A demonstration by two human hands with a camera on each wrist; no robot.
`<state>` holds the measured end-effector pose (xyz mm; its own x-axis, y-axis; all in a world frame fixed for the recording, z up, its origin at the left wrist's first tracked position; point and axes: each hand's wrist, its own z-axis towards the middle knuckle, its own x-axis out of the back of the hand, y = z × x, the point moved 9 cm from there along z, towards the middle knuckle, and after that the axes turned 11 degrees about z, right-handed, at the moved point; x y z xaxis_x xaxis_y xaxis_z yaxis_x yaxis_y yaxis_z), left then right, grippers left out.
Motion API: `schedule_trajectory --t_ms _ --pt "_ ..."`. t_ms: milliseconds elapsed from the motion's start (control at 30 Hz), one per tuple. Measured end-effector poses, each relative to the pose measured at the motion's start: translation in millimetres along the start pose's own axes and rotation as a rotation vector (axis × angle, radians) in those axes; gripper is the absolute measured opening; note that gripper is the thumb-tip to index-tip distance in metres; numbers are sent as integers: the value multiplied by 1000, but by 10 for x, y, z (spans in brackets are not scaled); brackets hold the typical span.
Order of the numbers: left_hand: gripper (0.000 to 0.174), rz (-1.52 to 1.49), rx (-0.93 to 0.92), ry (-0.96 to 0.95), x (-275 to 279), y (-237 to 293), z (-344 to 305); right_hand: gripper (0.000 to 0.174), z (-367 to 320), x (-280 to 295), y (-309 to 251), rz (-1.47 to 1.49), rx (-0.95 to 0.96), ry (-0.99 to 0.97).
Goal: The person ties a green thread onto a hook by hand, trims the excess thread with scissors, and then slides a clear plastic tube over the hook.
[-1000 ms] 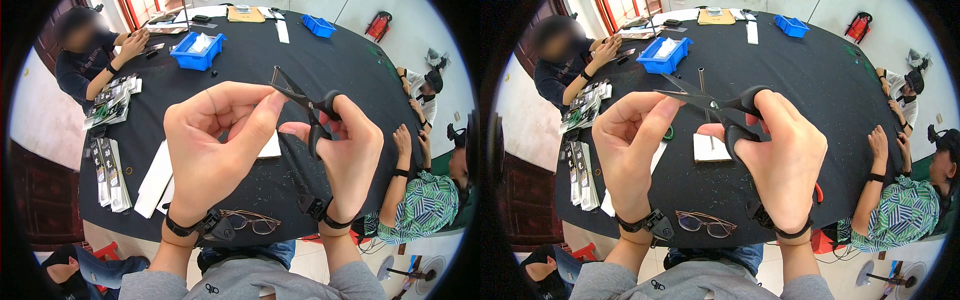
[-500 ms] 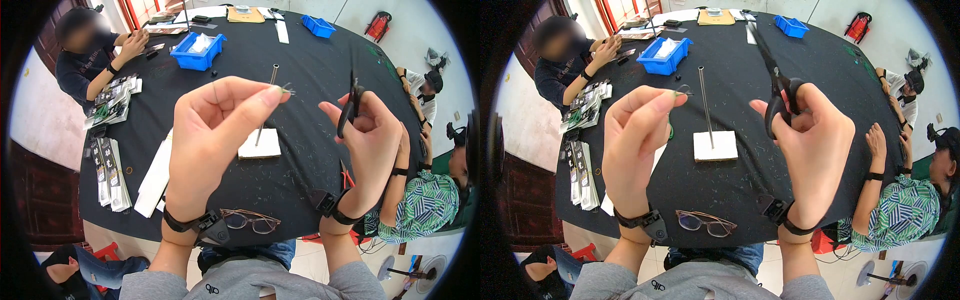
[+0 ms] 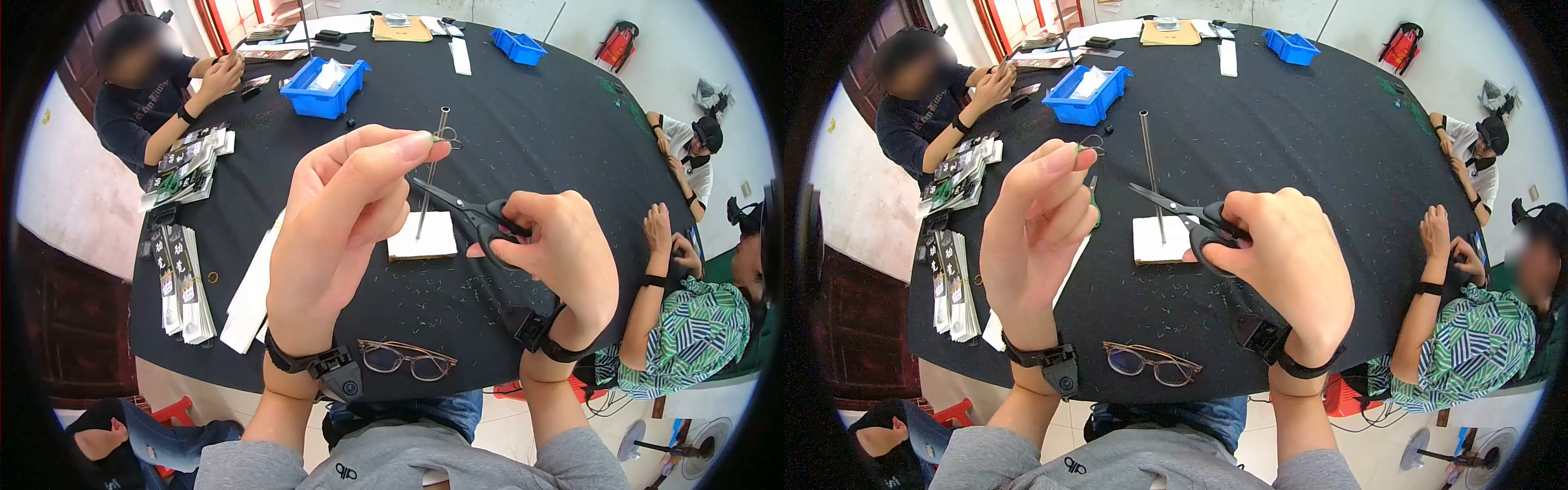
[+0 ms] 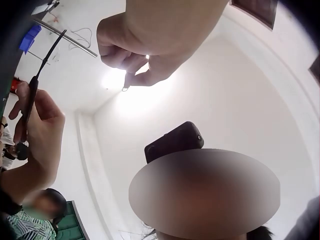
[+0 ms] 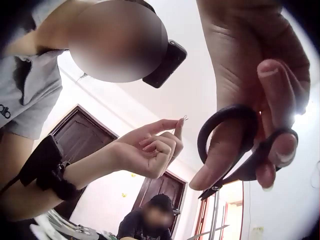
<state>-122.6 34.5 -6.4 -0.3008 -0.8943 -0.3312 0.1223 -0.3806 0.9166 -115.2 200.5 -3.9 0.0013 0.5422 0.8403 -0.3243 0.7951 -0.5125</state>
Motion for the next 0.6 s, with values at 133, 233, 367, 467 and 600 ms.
schedule_trajectory --t_ms 133,233,367,467,600 --pt "22 20 10 14 9 18 -5 33 26 203 36 154 9 202" --pt "22 86 -10 51 18 41 -6 45 15 380 143 266 -116 387" --pt "20 197 -89 144 26 96 -24 61 -32 447 -109 276 174 527" --pt "18 286 -183 264 37 170 -65 77 -46 383 -254 218 253 493" --pt "15 341 -220 323 31 217 -118 74 -54 311 -339 225 217 494"
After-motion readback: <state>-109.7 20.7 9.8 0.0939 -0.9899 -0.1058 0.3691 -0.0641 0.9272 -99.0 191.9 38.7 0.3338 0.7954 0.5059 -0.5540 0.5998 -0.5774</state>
